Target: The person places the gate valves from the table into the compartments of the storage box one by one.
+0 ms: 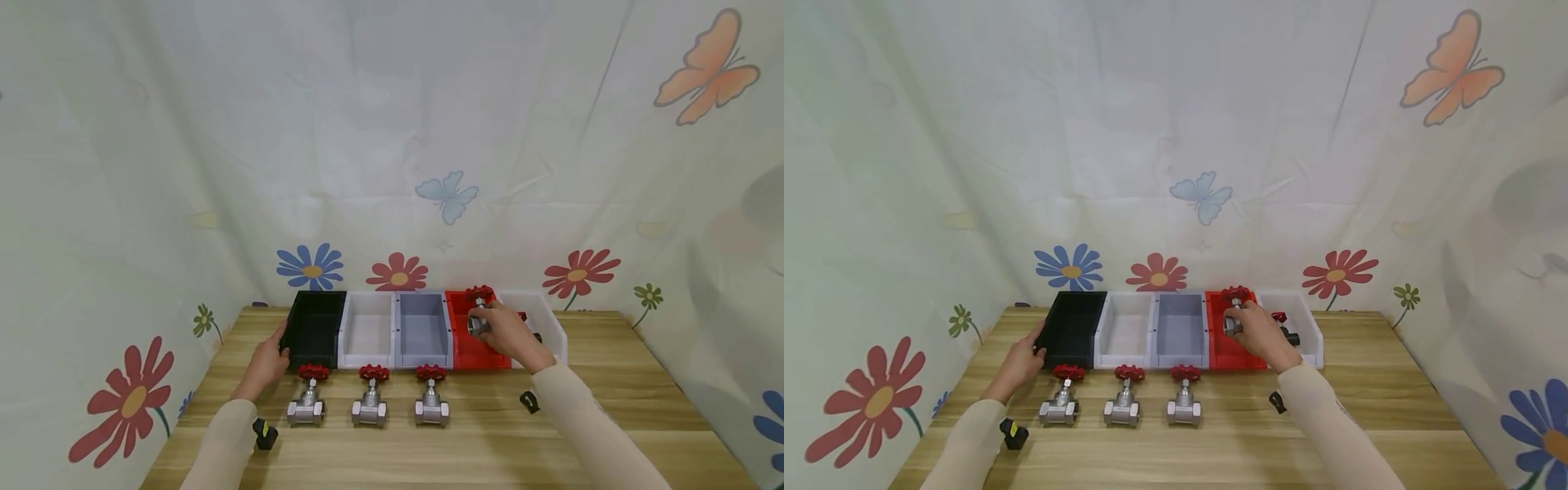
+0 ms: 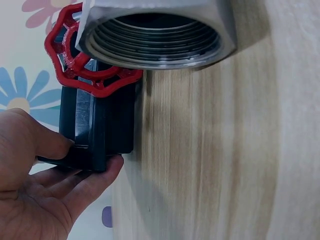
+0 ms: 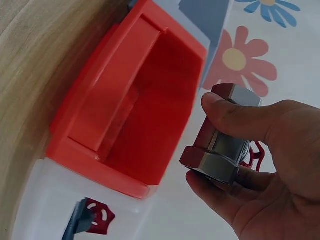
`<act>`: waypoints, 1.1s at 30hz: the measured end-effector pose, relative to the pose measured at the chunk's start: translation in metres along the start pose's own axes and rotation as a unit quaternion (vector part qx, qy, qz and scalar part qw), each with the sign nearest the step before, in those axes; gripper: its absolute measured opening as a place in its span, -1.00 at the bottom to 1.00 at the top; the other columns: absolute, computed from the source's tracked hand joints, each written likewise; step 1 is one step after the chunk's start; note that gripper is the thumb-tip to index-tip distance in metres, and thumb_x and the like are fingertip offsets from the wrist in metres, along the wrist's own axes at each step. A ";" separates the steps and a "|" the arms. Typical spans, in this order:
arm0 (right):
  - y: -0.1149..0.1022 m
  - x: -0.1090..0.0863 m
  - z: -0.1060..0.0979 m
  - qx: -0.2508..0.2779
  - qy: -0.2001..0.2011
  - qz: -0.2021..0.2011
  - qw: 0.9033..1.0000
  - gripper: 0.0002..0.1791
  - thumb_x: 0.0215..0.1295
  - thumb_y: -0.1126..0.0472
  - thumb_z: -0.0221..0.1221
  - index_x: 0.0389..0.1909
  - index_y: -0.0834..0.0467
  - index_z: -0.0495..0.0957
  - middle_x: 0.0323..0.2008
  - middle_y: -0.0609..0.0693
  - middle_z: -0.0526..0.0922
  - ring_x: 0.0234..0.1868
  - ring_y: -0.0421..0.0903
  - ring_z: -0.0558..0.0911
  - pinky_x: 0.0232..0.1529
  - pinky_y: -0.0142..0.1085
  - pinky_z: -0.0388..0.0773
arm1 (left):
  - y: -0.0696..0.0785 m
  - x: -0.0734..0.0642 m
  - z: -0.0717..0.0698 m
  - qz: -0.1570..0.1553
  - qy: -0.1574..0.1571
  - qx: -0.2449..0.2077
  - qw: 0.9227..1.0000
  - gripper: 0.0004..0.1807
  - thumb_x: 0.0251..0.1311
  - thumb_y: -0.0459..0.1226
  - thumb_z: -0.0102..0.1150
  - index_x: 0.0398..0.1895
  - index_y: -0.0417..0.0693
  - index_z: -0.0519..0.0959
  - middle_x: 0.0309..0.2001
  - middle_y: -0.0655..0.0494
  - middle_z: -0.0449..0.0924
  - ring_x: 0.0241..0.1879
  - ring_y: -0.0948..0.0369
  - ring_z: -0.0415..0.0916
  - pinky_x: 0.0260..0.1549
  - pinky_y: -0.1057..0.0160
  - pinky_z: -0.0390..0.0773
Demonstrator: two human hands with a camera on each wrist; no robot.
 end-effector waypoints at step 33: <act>0.018 0.027 0.052 -0.003 -0.045 0.046 0.998 -0.51 0.03 0.36 0.41 0.05 0.09 0.65 -0.05 0.10 0.63 -0.02 0.04 0.52 0.14 0.02 0.53 | 0.000 -0.003 0.001 0.009 0.007 0.000 1.000 -0.27 0.24 -0.46 -0.01 0.50 -0.37 0.05 0.18 -0.60 0.38 0.09 -0.33 0.49 0.10 -0.24 0.45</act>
Point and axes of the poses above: each hand's wrist, its own x-axis towards the middle knuckle, its own z-axis out of the palm, y = z × x, the point moved 1 cm from there along x, towards the middle knuckle
